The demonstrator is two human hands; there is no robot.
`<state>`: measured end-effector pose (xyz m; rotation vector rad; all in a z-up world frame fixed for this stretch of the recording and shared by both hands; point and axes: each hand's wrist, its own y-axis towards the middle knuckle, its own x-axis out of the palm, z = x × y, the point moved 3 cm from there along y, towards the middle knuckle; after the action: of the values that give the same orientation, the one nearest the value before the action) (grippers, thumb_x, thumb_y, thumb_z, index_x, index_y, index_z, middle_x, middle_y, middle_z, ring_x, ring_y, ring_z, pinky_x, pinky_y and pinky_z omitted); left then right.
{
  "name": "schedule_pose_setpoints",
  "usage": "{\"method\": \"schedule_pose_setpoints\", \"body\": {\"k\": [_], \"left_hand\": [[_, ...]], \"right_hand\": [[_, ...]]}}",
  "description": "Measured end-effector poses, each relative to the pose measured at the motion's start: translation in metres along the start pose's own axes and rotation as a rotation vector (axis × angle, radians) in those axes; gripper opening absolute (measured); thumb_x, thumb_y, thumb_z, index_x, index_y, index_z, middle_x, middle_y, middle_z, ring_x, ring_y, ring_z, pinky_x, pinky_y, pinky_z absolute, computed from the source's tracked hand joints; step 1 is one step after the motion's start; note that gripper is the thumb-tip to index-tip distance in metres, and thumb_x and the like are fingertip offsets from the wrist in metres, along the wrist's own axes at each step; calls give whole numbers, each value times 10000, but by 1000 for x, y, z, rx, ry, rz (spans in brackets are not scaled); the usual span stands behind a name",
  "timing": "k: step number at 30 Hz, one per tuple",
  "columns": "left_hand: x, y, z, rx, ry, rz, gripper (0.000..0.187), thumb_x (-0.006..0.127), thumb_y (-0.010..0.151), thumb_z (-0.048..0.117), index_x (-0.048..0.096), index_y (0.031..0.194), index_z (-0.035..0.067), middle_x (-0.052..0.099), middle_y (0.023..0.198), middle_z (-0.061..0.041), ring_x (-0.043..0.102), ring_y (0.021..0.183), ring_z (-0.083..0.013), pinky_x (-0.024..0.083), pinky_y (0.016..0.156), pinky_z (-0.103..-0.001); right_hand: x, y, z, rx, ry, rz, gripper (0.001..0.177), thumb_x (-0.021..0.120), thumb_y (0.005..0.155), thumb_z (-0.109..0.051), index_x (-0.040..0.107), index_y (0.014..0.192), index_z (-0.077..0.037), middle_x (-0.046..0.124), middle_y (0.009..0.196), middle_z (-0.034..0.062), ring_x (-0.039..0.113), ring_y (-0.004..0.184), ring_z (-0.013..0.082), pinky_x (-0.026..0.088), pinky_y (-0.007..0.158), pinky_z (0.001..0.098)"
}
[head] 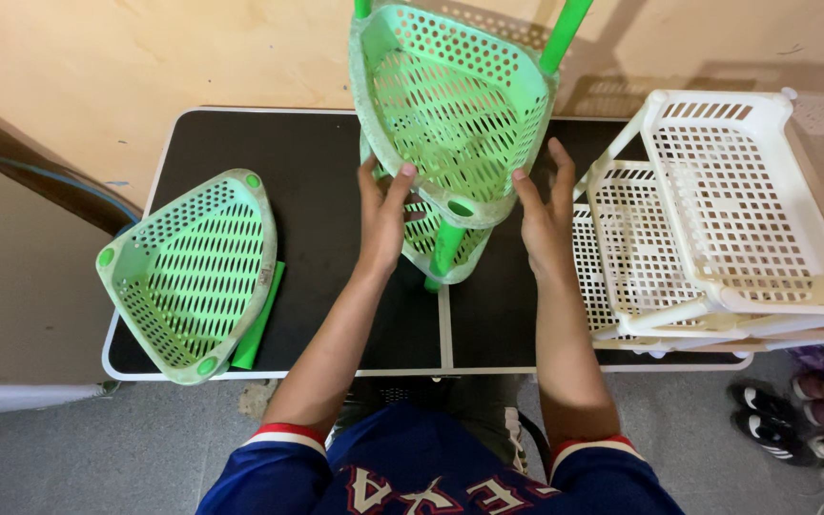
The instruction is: The person assembles a three-tier green plastic corner shelf by inserting green cylindrical poles into the basket tiers and stacking them. The person handles the baskets and poles by hand, aligning and securing each tier to form a stable unit.
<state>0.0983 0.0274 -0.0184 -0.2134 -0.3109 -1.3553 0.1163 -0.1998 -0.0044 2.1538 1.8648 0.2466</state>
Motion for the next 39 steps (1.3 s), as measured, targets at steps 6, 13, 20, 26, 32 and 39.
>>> {"method": "schedule_pose_setpoints", "body": {"k": [6, 13, 20, 26, 32, 39], "left_hand": [[-23, -10, 8, 247, 213, 89, 673, 697, 965, 252, 331, 1487, 37, 617, 1157, -91, 637, 890, -143, 531, 711, -286], [-66, -41, 31, 366, 268, 165, 301, 678, 980, 62, 600, 1266, 9, 665, 962, -19, 608, 803, -71, 501, 682, -246], [-151, -112, 19, 338, 349, 386, 207, 688, 983, 76, 653, 1177, 13, 633, 891, -4, 552, 762, -62, 453, 664, -232], [-234, -180, -21, 161, 309, 632, 202, 640, 997, 188, 722, 1014, 5, 678, 793, -18, 586, 701, -81, 457, 620, -249], [-284, -219, -67, -96, 371, 881, 248, 676, 918, 206, 784, 997, -3, 747, 840, -79, 688, 767, -140, 548, 691, -283], [-278, -223, -84, -90, 833, 959, 379, 825, 797, 265, 796, 1108, 49, 771, 896, -162, 732, 781, -249, 549, 740, -356]], "right_hand": [[5, -31, -53, -476, -424, 266, 407, 724, 1025, -174, 582, 1383, -45, 491, 1512, 182, 425, 1422, 342, 329, 1205, 469], [65, -68, -101, -815, -256, 14, 140, 611, 920, 25, 687, 1036, 4, 692, 1087, 143, 693, 987, 274, 566, 887, 347], [172, -83, -64, -585, -99, -444, 115, 643, 947, 42, 722, 1009, -14, 707, 983, 101, 666, 781, 160, 536, 691, 309], [255, -100, 28, -345, -179, -643, 113, 670, 940, -28, 745, 1022, -49, 701, 934, 79, 667, 782, 195, 538, 726, 329], [305, -114, 118, -124, -733, -737, 284, 692, 899, -224, 725, 1174, -159, 664, 1198, 73, 557, 1196, 305, 414, 989, 574], [316, -120, 141, -42, -901, -875, 525, 684, 914, -302, 590, 1429, -258, 478, 1447, 105, 410, 1360, 331, 316, 1083, 631]]}}
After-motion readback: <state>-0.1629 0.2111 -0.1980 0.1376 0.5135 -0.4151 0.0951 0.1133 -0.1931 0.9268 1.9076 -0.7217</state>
